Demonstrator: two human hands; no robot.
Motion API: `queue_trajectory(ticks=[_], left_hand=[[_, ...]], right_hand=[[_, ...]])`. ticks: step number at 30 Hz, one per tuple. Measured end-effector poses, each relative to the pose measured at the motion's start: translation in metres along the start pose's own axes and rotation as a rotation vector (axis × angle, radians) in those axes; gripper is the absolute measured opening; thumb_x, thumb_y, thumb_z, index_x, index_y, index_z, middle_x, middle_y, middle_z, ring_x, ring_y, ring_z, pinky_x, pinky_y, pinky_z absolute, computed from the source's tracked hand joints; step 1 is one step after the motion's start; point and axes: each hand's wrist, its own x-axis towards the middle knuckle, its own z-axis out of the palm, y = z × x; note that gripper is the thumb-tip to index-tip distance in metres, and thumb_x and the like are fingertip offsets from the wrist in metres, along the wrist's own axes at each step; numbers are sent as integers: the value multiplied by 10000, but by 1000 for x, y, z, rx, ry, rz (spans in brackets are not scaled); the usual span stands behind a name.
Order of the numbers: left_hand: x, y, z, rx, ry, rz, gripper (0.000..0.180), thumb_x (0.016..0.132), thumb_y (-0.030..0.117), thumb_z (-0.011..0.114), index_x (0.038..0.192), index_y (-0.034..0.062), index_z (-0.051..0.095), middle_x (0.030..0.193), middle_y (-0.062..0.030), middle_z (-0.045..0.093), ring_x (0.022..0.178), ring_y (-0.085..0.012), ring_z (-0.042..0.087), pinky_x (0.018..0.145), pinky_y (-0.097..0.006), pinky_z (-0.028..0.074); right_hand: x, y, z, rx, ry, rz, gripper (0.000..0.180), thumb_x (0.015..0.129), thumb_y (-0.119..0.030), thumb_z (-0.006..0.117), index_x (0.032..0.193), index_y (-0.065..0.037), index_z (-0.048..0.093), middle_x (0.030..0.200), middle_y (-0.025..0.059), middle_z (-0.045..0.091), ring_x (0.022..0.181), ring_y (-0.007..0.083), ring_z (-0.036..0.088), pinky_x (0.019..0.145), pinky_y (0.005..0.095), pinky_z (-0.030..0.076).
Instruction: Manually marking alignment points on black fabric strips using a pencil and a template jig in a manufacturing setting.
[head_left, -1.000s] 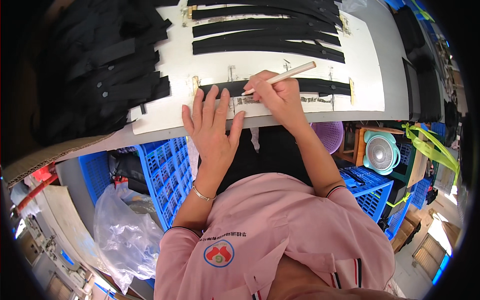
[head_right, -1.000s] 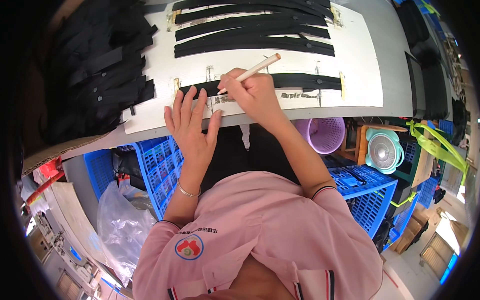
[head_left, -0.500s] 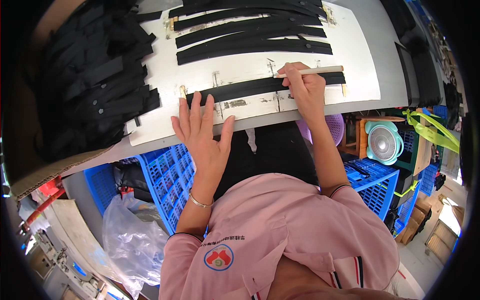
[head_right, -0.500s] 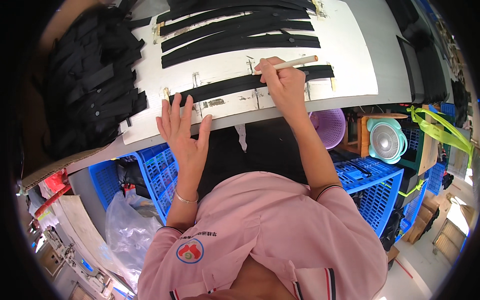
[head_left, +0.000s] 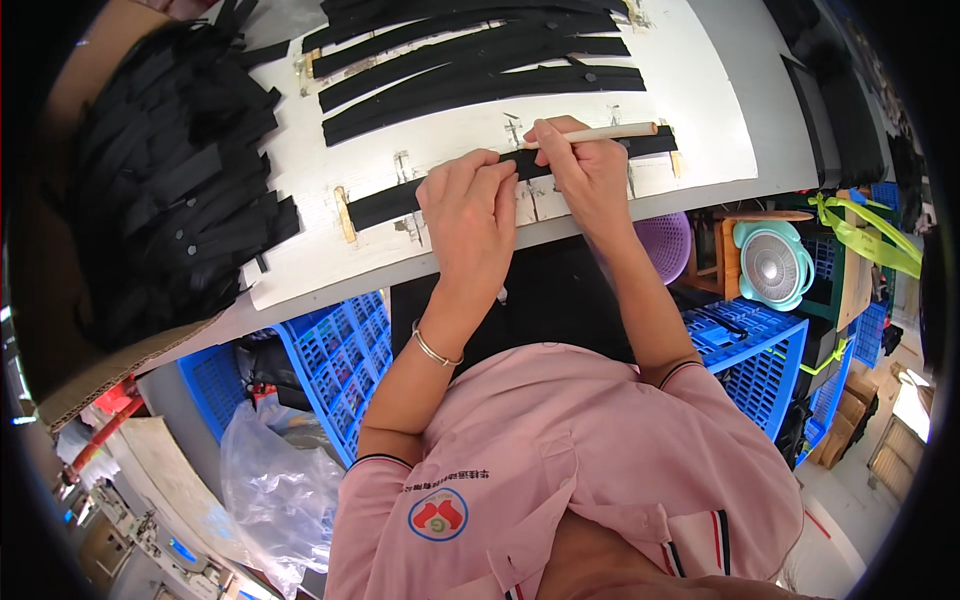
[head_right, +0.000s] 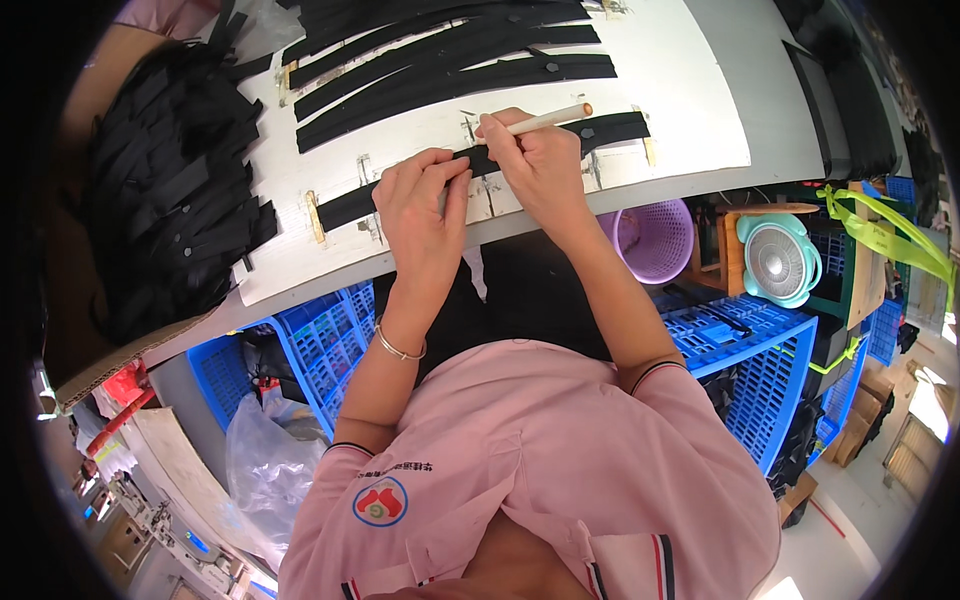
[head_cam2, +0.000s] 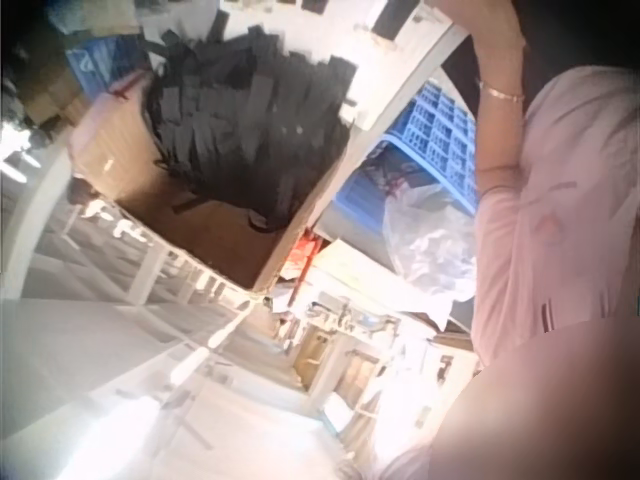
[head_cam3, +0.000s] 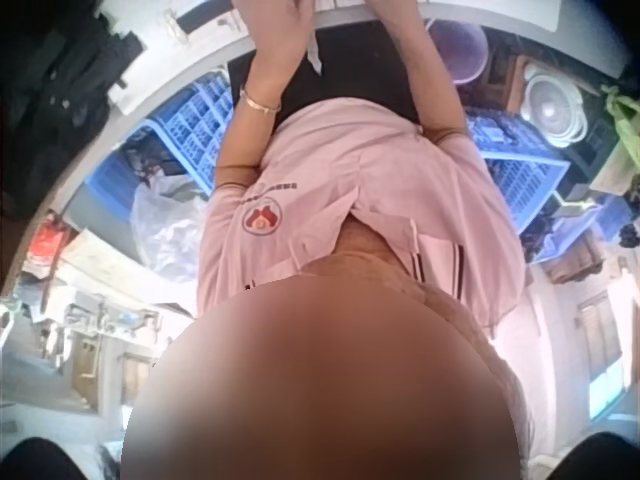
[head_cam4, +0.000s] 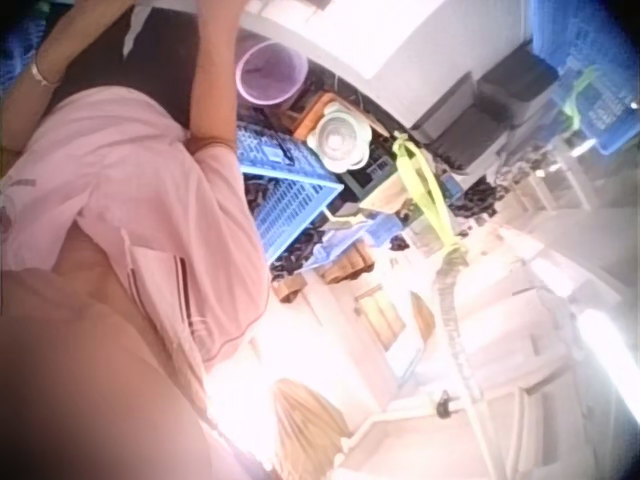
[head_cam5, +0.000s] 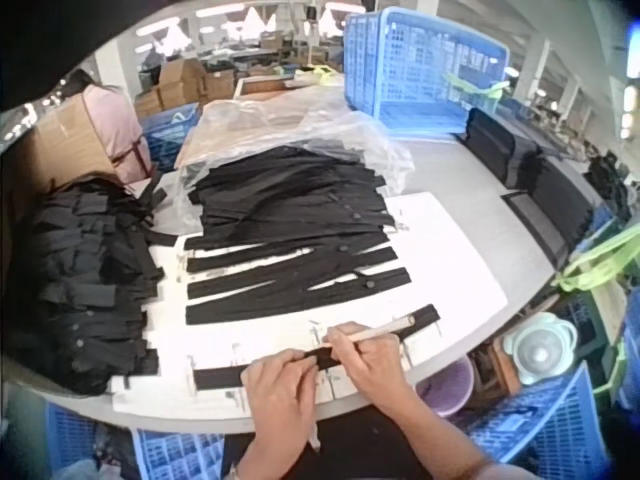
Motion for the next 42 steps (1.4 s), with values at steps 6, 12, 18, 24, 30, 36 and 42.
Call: queue_trajectory(ticks=[6, 12, 18, 24, 30, 36, 42], left_hand=[[2, 3, 1, 8, 4, 19, 116, 850, 71, 764, 962, 57, 743, 1070, -40, 695, 1007, -252, 612, 912, -393, 421], [4, 3, 2, 17, -3, 29, 118, 847, 83, 772, 960, 67, 745, 1072, -41, 701, 1017, -247, 616, 925, -390, 418], [0, 2, 2, 31, -16, -10, 122, 856, 86, 774, 976, 79, 753, 1093, -35, 709, 1029, -246, 619, 928, -383, 416], [1, 0, 0, 69, -29, 20, 129, 863, 84, 776, 991, 84, 759, 1095, -37, 706, 1025, -244, 620, 922, -378, 421], [2, 5, 1, 80, -44, -2, 133, 877, 63, 756, 1010, 78, 759, 1106, -49, 709, 1038, -246, 615, 931, -378, 418], [11, 23, 9, 35, -97, -10, 234, 876, 129, 770, 1098, 71, 726, 1174, -72, 693, 1134, -274, 599, 1014, -400, 406], [34, 65, 60, -156, -217, 129, 365, 843, 142, 783, 1183, 65, 675, 1211, -85, 679, 1213, -297, 571, 1063, -435, 387]], right_hand=[[-2, 9, -10, 39, -116, -6, 257, 1010, -151, 619, 867, 21, 745, 660, 3, 622, 595, 46, 520, 547, 231, 403], [0, 6, -11, -53, -129, -94, 245, 984, -117, 606, 829, 32, 723, 648, 23, 628, 598, 69, 561, 544, 247, 430], [-13, -1, -35, 104, -136, -2, 208, 997, -105, 593, 970, 35, 744, 823, 67, 743, 724, 88, 663, 639, 230, 498], [-23, 16, -92, -461, 222, -340, 311, 998, -124, 656, 1293, -31, 683, 1139, 100, 763, 1039, 200, 703, 888, 321, 504], [-38, 41, -102, -843, 255, -536, 428, 839, -110, 791, 1253, -97, 686, 1147, 42, 752, 1169, 212, 677, 984, 396, 501], [-39, 57, -98, -753, 319, -540, 472, 790, -15, 785, 1251, -55, 695, 1213, 64, 742, 1172, 239, 674, 996, 405, 494], [-40, 60, -99, -726, 337, -502, 410, 831, -10, 751, 1236, -52, 698, 1208, 41, 746, 1153, 224, 684, 989, 405, 501]])
